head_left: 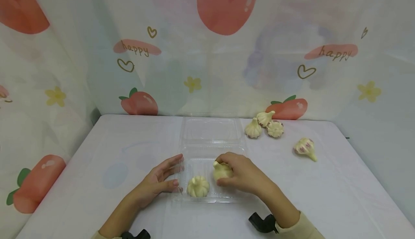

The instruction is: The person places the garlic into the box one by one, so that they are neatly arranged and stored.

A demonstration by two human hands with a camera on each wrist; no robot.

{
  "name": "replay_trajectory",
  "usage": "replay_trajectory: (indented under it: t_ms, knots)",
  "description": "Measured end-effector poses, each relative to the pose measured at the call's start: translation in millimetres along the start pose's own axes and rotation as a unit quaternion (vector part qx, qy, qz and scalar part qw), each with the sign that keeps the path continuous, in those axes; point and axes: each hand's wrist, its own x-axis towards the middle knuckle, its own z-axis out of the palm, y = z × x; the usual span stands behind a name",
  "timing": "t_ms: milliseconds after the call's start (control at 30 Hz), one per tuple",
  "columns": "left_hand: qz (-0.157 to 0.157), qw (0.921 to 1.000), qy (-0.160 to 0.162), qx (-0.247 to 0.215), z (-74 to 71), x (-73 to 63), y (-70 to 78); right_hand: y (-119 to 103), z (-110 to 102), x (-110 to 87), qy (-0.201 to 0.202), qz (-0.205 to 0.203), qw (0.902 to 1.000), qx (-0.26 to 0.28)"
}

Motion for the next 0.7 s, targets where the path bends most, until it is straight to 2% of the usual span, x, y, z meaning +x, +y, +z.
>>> replay_trajectory:
  t_ms: [700]
  knots:
    - [0.006,1.0000,-0.002,-0.002,0.6,0.3,0.0,-8.0,14.2,0.3,-0.032,-0.032,0.9988,-0.016]
